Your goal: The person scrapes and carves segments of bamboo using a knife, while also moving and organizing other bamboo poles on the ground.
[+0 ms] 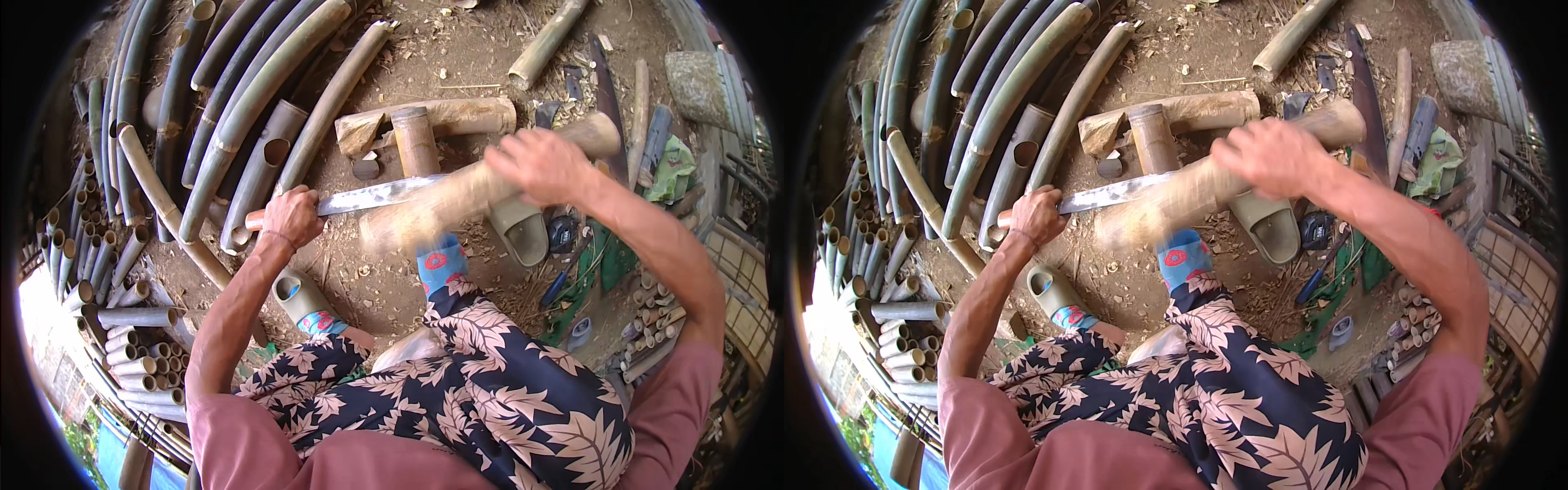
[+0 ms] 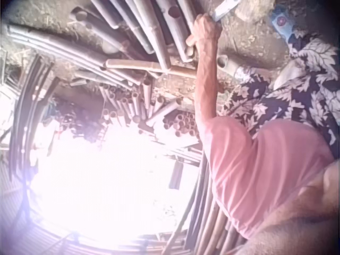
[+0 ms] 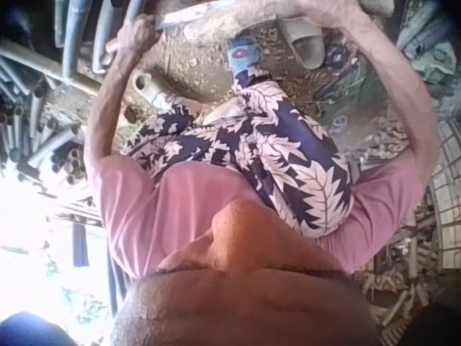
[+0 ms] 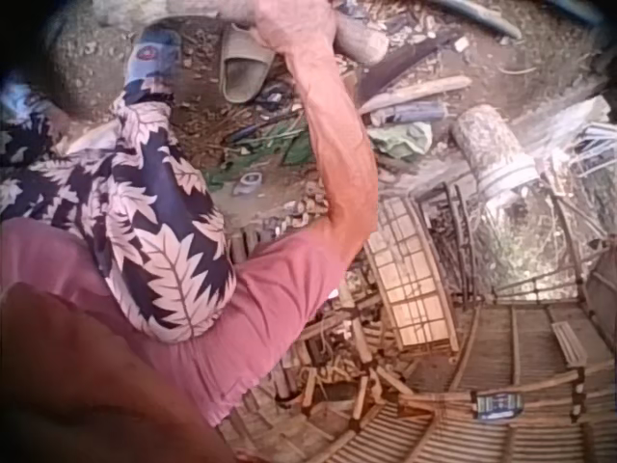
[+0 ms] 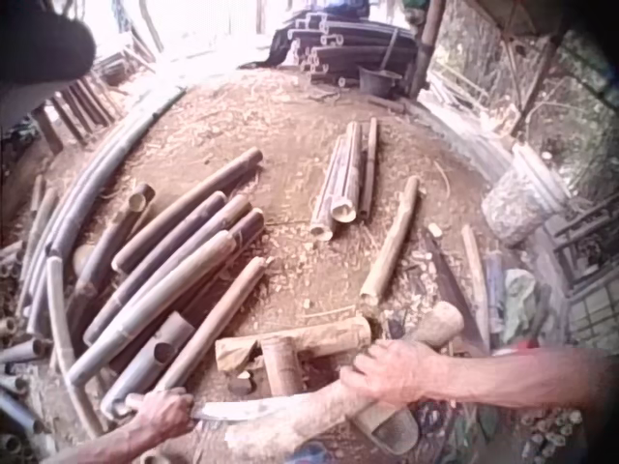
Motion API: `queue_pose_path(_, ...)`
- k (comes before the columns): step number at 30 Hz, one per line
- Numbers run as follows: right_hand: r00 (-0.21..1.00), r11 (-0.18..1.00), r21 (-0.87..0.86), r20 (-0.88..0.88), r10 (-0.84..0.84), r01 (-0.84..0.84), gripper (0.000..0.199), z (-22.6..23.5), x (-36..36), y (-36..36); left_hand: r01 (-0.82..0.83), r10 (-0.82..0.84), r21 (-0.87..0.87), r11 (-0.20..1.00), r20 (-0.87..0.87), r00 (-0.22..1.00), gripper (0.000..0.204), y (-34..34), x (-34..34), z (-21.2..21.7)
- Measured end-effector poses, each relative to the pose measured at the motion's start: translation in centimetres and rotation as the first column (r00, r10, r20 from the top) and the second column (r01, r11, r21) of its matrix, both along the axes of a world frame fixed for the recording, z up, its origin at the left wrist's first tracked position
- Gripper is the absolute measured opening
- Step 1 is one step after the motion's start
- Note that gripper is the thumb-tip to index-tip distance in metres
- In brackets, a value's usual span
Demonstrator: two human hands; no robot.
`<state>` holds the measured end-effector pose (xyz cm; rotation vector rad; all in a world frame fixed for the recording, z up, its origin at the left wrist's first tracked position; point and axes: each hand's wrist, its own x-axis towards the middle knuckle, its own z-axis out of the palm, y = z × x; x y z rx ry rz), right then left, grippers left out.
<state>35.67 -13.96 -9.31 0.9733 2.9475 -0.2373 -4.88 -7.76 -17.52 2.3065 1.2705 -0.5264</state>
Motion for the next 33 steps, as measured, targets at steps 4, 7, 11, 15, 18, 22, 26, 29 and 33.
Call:
queue_pose_path(4, 0.994, 0.998, -0.062, -0.108, -0.033, 0.026, 0.047, 1.9, -3.3, -1.9, 0.001, -0.001, 0.021, 1.000, 0.002, 1.000, 0.017, -0.1, -0.5, -0.6)
queue_pose_path(7, 0.897, 0.953, -0.079, -0.366, 0.247, -0.294, 0.041, 2.3, -4.4, -3.8, 0.012, -0.012, 0.025, 1.000, 0.012, 1.000, 0.018, -0.1, -0.8, -0.6)
queue_pose_path(11, 0.969, 0.968, -0.169, 0.196, -0.152, 0.186, 0.044, 0.8, -0.5, -0.6, 0.025, -0.024, 0.033, 0.999, -0.011, 1.000, 0.017, 0.3, 0.0, -0.6)
queue_pose_path(15, 0.952, 0.988, -0.133, -0.304, 0.040, -0.084, 0.037, 3.9, -5.4, -5.4, 0.012, -0.012, 0.029, 1.000, 0.018, 1.000, 0.017, -0.1, -1.0, -0.7)
queue_pose_path(18, 0.849, 0.971, -0.016, -0.490, 0.199, -0.237, 0.035, -0.3, -2.2, -2.3, 0.033, -0.034, 0.043, 0.999, 0.008, 0.999, 0.018, 0.4, -0.2, -0.7)
queue_pose_path(22, 0.955, 0.939, -0.236, 0.225, -0.196, 0.248, 0.061, 2.8, -1.1, -0.9, 0.041, -0.041, 0.037, 0.998, 0.012, 0.999, 0.018, 0.9, -0.1, -1.2)
queue_pose_path(26, 0.920, 0.977, -0.125, -0.374, 0.117, -0.175, 0.060, 2.0, -4.1, -6.1, 0.079, -0.081, 0.041, 0.996, 0.037, 0.996, 0.018, 0.9, -0.7, -0.9)
queue_pose_path(29, 0.980, 0.948, -0.247, 0.038, -0.198, 0.201, 0.054, -1.1, 0.4, -1.3, 0.064, -0.064, 0.027, 0.998, 0.015, 0.998, 0.018, 1.2, 0.1, -1.2)
queue_pose_path(33, 0.957, 0.898, -0.335, 0.158, -0.244, 0.284, 0.063, 2.8, -1.6, -3.6, 0.025, -0.025, 0.023, 0.999, 0.009, 1.000, 0.019, 1.0, -0.9, -1.2)
